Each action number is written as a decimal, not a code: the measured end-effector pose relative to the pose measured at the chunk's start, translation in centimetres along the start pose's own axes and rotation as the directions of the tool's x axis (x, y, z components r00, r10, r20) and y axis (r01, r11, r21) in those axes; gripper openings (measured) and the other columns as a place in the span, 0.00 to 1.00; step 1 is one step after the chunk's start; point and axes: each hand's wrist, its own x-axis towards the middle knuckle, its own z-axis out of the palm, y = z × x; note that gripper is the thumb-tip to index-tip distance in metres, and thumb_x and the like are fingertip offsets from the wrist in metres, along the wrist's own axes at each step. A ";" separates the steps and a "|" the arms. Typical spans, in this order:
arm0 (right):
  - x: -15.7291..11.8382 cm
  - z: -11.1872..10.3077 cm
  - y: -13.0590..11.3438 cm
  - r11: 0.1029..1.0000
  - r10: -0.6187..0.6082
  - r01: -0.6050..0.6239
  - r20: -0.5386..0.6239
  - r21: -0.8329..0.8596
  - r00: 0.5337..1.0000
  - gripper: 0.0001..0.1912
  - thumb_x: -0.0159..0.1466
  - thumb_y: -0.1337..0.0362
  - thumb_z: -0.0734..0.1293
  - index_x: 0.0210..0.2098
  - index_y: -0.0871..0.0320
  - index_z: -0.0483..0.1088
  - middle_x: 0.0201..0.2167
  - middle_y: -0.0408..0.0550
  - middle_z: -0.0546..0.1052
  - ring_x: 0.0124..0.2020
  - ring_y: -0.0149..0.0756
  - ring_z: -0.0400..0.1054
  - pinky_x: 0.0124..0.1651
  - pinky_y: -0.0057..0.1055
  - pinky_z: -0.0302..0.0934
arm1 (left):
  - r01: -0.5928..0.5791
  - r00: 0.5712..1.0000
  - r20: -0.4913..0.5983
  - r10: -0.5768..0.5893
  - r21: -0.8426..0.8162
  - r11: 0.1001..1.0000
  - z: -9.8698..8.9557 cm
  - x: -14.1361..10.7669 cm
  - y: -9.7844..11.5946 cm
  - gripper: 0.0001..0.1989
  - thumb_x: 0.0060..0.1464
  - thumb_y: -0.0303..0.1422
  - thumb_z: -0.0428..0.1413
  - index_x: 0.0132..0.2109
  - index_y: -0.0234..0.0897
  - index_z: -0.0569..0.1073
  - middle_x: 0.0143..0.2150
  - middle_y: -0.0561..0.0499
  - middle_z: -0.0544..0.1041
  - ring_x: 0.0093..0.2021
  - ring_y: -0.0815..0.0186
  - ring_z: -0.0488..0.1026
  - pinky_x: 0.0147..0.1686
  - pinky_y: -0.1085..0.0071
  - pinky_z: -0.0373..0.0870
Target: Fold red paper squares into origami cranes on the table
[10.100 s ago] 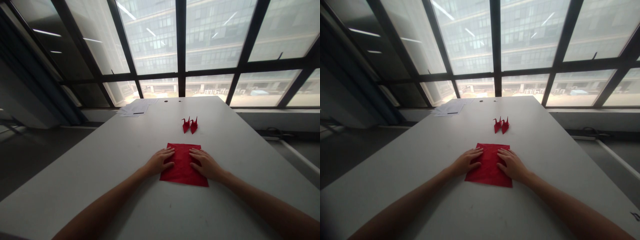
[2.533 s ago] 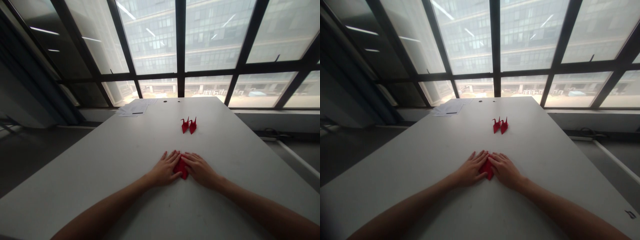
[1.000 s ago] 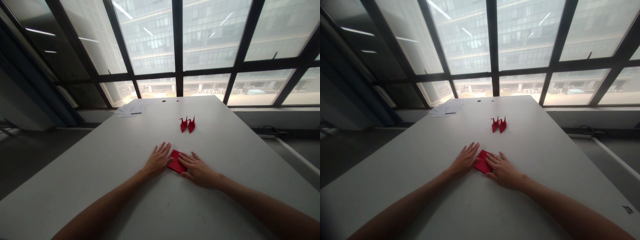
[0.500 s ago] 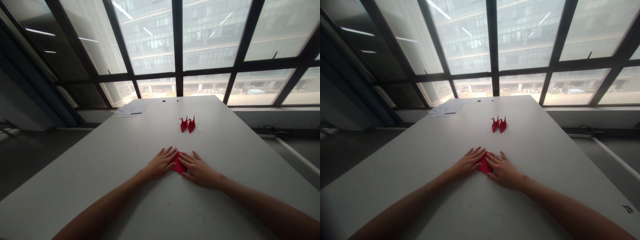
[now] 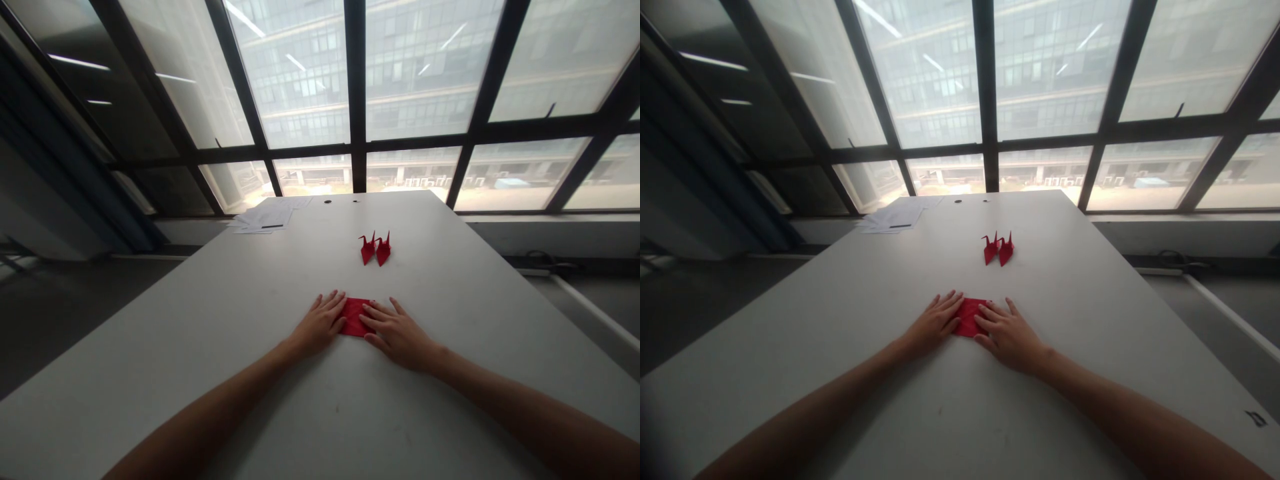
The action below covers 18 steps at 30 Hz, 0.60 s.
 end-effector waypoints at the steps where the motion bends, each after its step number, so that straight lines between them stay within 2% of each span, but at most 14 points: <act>1: 0.0 -0.1 0.1 1.000 -0.003 0.003 -0.002 0.006 1.000 0.23 0.73 0.52 0.54 0.64 0.49 0.62 0.65 0.50 0.65 0.68 0.47 0.53 0.68 0.61 0.39 | -0.039 0.999 -0.011 0.038 -0.026 0.999 0.0 0.0 0.0 0.27 0.68 0.36 0.45 0.71 0.40 0.54 0.72 0.46 0.54 0.72 0.57 0.48 0.69 0.51 0.46; 4: 0.1 -0.3 0.2 0.999 -0.022 0.022 0.001 0.024 1.000 0.21 0.73 0.54 0.54 0.63 0.47 0.62 0.66 0.48 0.64 0.68 0.46 0.53 0.67 0.61 0.41 | -0.219 0.976 -0.037 0.216 -0.117 0.969 -0.3 0.2 0.2 0.24 0.68 0.32 0.45 0.69 0.42 0.59 0.69 0.47 0.60 0.70 0.62 0.55 0.69 0.58 0.51; 6: 0.2 -0.2 0.1 0.999 -0.032 0.032 0.003 0.031 0.999 0.20 0.74 0.55 0.54 0.62 0.47 0.63 0.66 0.47 0.64 0.68 0.45 0.54 0.67 0.61 0.42 | -0.298 0.954 -0.058 0.293 -0.143 0.944 -0.5 0.2 0.3 0.22 0.68 0.31 0.46 0.66 0.43 0.63 0.67 0.48 0.64 0.68 0.63 0.60 0.68 0.59 0.53; 9: 0.1 0.2 0.2 1.000 0.029 -0.029 -0.036 0.000 0.999 0.21 0.74 0.56 0.53 0.62 0.49 0.64 0.64 0.49 0.67 0.68 0.46 0.54 0.68 0.62 0.38 | -0.292 0.955 -0.077 0.285 -0.109 0.950 -0.9 0.2 0.7 0.19 0.67 0.32 0.49 0.63 0.43 0.68 0.65 0.47 0.68 0.65 0.60 0.64 0.66 0.58 0.57; 14: 0.0 0.9 1.1 0.962 0.247 -0.261 -0.145 -0.086 0.958 0.25 0.74 0.54 0.51 0.61 0.60 0.65 0.63 0.59 0.67 0.67 0.51 0.54 0.68 0.62 0.37 | -0.223 0.975 -0.019 0.223 -0.022 0.975 -1.7 -0.1 1.6 0.18 0.67 0.38 0.50 0.62 0.46 0.70 0.64 0.49 0.69 0.64 0.57 0.64 0.63 0.56 0.59; 18: 0.0 0.9 1.3 0.974 0.210 -0.219 -0.131 -0.057 0.969 0.26 0.74 0.55 0.51 0.65 0.61 0.60 0.67 0.57 0.61 0.70 0.48 0.50 0.69 0.57 0.40 | -0.253 0.967 0.011 0.253 0.007 0.967 -2.2 -0.3 2.1 0.20 0.67 0.41 0.50 0.63 0.50 0.68 0.63 0.49 0.69 0.62 0.56 0.64 0.62 0.56 0.56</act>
